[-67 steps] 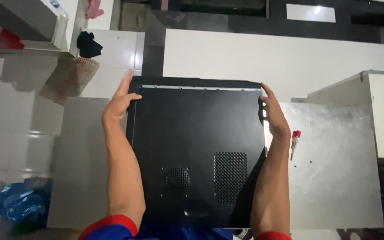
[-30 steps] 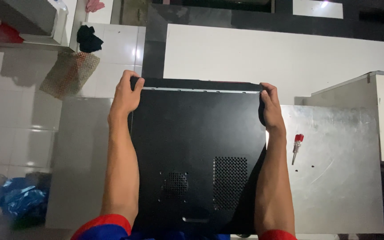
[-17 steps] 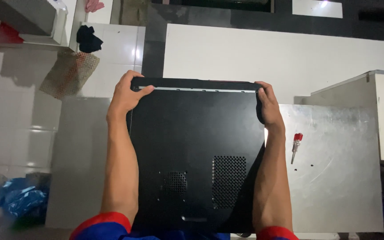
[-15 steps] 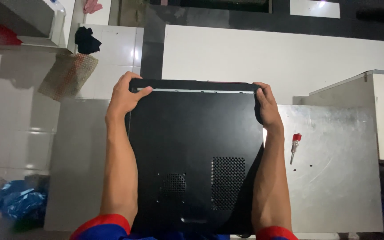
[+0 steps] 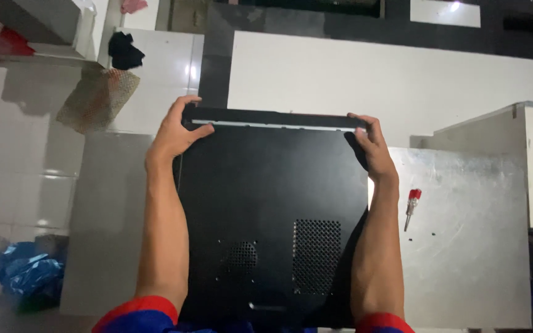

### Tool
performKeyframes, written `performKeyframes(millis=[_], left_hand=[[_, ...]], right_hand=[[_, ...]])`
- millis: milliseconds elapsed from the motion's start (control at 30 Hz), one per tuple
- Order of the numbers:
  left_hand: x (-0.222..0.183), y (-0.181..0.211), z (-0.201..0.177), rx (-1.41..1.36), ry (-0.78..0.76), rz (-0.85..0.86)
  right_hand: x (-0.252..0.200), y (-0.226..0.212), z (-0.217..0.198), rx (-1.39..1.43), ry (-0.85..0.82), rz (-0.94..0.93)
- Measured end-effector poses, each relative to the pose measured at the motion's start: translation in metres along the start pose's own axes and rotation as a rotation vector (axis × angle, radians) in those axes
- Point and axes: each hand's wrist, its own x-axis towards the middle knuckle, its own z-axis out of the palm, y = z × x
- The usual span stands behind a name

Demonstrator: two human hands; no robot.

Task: The person is finishing the assembly of a computer tower by connecting internal cables, attaching the side panel, and screwing it in place.

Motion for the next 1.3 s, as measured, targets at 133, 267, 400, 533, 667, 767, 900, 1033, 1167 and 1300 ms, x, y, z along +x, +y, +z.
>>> performKeyframes(millis=[133,267,400,533,667,767,900,1033,1167,1300], left_hand=[[0.004,0.002,-0.003,-0.011,-0.042,-0.002],[0.006,0.003,-0.004,-0.012,-0.017,-0.017],[0.012,0.002,-0.004,-0.006,-0.022,-0.015],[0.008,0.009,-0.006,0.009,-0.01,-0.029],[0.007,0.008,-0.005,0.027,0.008,-0.037],[0.014,-0.007,0.001,0.054,0.037,-0.031],[0.016,-0.004,0.002,0.037,0.027,0.023],[0.015,-0.001,0.0,0.064,0.045,0.015],[0.023,-0.014,0.005,0.097,0.061,0.021],[0.019,-0.006,0.004,0.104,0.059,0.004]], right_hand=[[0.013,0.017,-0.014,-0.09,-0.011,-0.013],[0.021,0.023,-0.015,-0.162,0.012,-0.003],[0.021,0.013,-0.01,-0.191,0.022,-0.037],[0.021,0.012,-0.012,-0.23,0.04,-0.073],[0.034,0.031,-0.023,-0.261,0.037,-0.078],[0.011,-0.002,-0.004,-0.202,0.045,-0.03],[-0.003,-0.01,0.0,0.055,-0.004,0.027],[0.013,0.003,-0.011,-0.042,-0.021,-0.057],[0.022,0.014,-0.017,-0.109,-0.011,-0.134],[0.02,0.015,-0.017,-0.088,0.0,-0.134]])
